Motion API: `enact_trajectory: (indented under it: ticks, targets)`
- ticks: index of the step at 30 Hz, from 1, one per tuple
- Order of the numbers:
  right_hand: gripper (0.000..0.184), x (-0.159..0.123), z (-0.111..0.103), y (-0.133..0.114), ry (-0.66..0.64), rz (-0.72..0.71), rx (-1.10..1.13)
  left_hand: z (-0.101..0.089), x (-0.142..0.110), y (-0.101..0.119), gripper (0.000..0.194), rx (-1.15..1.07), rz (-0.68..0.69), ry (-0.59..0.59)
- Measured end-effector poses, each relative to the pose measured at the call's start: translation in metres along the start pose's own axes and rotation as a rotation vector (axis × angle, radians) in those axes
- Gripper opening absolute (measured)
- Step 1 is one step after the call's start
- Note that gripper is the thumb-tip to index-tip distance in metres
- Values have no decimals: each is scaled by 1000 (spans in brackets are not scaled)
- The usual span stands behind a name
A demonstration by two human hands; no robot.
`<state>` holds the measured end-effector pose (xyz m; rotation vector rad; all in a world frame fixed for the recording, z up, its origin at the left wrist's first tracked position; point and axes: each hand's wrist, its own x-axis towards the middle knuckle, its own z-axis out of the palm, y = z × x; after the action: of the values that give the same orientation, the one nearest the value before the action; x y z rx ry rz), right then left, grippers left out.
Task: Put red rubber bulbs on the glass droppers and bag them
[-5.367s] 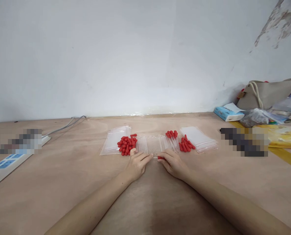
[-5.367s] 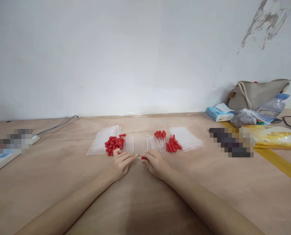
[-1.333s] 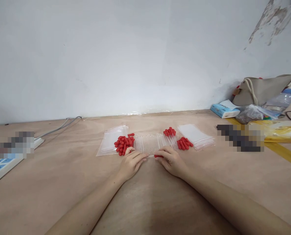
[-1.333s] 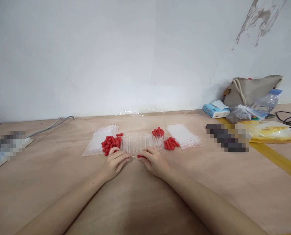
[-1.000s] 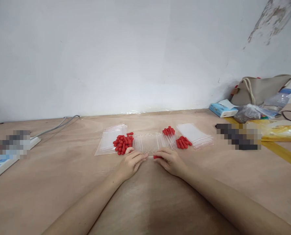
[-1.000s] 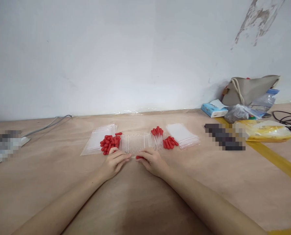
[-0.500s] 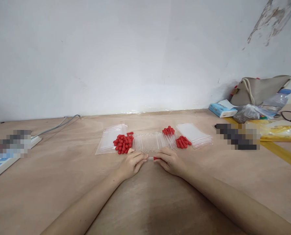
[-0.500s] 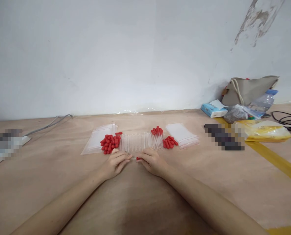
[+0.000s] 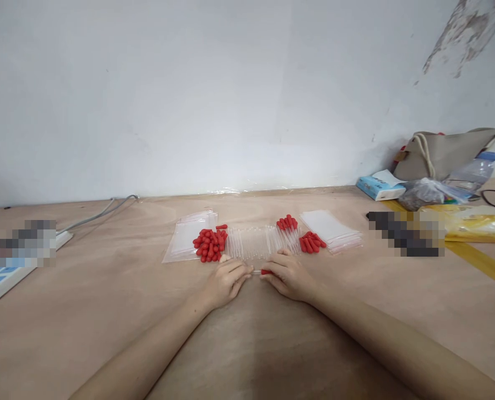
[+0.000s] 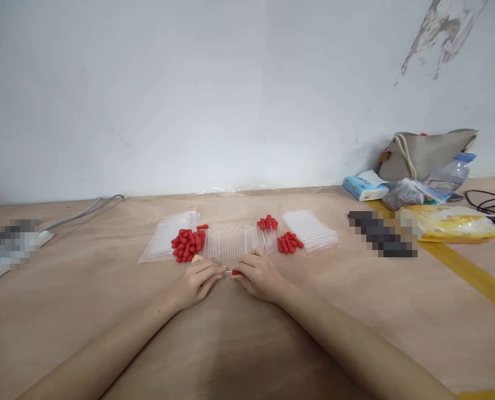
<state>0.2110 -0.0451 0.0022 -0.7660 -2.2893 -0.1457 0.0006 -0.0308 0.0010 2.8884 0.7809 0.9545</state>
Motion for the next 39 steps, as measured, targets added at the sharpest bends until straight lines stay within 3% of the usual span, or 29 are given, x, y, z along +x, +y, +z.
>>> enact_trajectory:
  ticks: [17,24,27,30,34,37,39]
  targets:
    - [15,1,6,1,-46,0,-20,5,4,3,17,-18,-5,-17]
    - [16,0,9,7,20,32,60,4,5,3,18,2,-55,-32]
    - [19,2,9,6,91,153,252,3,6,5,19,-22,-98,-25]
    - [24,6,5,5,177,382,489,0,6,7,26,-58,-87,-28]
    - [23,21,-15,27,329,594,697,-5,7,8,33,-83,-114,-24]
    - [31,36,-40,64,363,719,607,-6,8,9,29,-87,-143,-23]
    - [35,44,-55,90,297,743,446,-6,8,10,27,-74,-160,-37]
